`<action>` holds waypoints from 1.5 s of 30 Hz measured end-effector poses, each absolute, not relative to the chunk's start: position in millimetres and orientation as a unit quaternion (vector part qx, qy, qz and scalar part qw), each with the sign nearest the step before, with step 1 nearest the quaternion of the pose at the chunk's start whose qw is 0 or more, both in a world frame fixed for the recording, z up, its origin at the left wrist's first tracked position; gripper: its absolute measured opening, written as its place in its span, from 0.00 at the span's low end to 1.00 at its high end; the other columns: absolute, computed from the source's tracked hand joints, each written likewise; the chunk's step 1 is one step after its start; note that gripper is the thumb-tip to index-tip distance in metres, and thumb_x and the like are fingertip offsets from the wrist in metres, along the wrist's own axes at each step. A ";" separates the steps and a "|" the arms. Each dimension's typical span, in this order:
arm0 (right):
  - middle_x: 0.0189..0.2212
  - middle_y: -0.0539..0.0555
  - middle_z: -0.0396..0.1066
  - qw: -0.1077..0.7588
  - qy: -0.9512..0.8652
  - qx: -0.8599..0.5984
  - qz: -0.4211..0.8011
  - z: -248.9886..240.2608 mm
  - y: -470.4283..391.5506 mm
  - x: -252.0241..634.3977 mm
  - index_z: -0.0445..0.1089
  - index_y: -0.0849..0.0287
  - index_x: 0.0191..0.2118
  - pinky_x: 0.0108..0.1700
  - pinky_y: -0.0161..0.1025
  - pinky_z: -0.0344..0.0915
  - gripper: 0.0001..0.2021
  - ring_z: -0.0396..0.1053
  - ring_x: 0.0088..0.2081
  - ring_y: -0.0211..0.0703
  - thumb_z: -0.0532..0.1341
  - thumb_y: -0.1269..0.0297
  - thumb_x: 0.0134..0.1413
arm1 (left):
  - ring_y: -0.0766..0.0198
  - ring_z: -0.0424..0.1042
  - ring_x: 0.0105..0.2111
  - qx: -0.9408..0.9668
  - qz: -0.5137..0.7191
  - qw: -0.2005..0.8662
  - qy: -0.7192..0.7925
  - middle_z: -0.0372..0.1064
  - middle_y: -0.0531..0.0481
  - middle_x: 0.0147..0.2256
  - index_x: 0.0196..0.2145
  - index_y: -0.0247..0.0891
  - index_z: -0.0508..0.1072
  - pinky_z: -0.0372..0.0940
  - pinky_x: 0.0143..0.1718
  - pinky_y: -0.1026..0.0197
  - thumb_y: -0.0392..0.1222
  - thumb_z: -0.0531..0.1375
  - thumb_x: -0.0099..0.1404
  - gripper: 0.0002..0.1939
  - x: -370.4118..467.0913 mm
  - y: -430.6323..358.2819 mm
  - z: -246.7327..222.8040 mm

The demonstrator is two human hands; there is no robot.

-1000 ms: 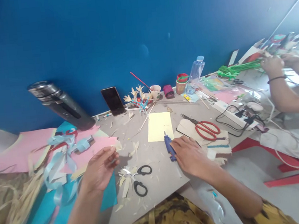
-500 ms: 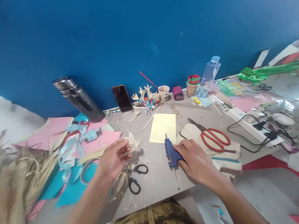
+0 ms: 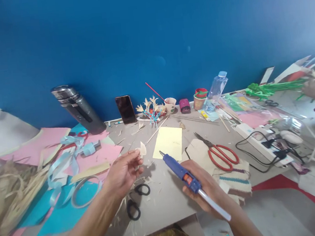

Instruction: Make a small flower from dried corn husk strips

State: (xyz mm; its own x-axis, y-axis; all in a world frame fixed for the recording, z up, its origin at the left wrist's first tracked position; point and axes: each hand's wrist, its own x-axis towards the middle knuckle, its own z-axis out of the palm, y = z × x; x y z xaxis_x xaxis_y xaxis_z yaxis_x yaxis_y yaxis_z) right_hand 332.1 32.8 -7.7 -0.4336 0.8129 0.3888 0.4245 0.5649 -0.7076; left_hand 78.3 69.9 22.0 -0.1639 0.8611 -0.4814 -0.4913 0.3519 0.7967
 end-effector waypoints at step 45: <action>0.30 0.54 0.64 0.264 -0.863 -0.355 0.245 -28.7 50.9 325.3 0.61 0.57 0.34 0.35 0.42 0.58 0.17 0.61 0.31 0.45 0.50 0.49 0.69 | 0.69 0.66 0.22 0.211 0.483 0.638 0.561 0.66 0.54 0.20 0.24 0.34 0.73 0.59 0.21 0.68 0.42 0.72 0.43 0.13 94.8 79.2 5.2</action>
State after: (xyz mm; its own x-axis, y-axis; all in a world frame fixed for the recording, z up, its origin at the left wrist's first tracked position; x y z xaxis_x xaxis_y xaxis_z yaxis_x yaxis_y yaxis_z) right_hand 325.3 50.9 -28.7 -0.6092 0.7414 0.2814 0.4830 0.6283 -0.6098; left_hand 94.8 79.2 5.2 -0.0968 0.8529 -0.5130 -0.3795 0.4448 0.8112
